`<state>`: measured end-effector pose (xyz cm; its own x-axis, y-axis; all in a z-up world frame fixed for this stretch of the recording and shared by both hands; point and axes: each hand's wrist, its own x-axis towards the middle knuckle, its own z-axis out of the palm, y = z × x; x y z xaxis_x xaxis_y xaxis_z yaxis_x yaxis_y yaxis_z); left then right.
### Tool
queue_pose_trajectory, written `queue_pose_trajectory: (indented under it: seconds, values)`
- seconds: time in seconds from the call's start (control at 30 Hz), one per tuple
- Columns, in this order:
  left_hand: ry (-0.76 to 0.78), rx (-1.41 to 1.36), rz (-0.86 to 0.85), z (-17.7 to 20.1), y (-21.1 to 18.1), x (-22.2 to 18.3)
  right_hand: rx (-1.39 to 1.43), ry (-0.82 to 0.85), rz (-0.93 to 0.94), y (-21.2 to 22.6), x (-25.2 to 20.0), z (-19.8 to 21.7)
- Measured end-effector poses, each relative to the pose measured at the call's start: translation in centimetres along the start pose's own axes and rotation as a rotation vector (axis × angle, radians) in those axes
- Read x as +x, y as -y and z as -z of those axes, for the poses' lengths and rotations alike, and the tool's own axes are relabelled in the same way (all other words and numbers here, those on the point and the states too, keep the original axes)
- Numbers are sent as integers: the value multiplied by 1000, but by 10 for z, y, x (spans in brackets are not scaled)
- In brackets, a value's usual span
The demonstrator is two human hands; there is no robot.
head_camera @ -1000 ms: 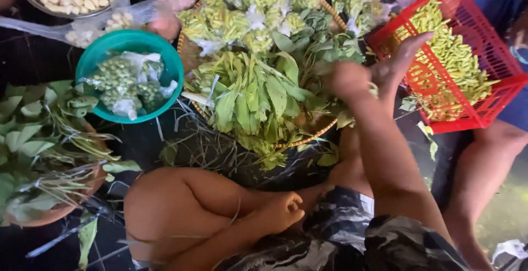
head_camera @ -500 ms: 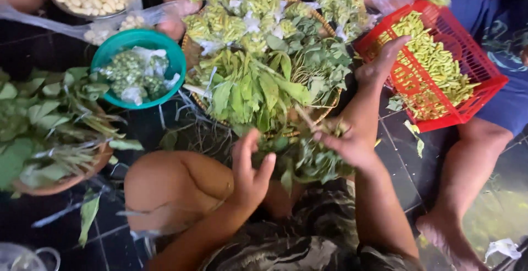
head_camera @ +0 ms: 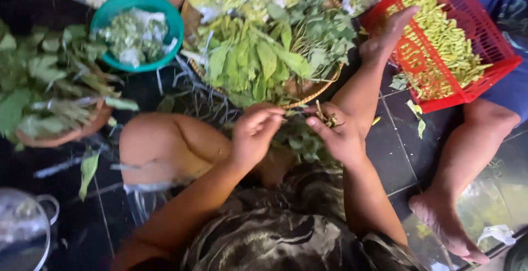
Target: A person sits on the floor and ties bunches of leafy green vegetables using thin strips of material.
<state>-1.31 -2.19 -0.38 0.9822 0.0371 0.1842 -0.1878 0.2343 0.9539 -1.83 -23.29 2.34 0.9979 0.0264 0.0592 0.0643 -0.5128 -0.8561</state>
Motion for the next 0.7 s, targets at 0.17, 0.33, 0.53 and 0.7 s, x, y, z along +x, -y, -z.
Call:
queue_pose_trajectory:
  seconds: [0.17, 0.33, 0.53, 0.7]
  values:
    - [-26, -54, -103, -28, -3, -21, 71, 178, 289, 10, -9, -33]
    - [59, -285, 30, -35, -19, -43, 35, 104, 477, 14, -18, -45]
    - [-73, 611, -253, 63, -70, -52, -340, 359, 103, 87, 31, -25]
    - [-272, 1084, 100, 193, -90, -59, -919, 100, 1020, 123, 87, -45]
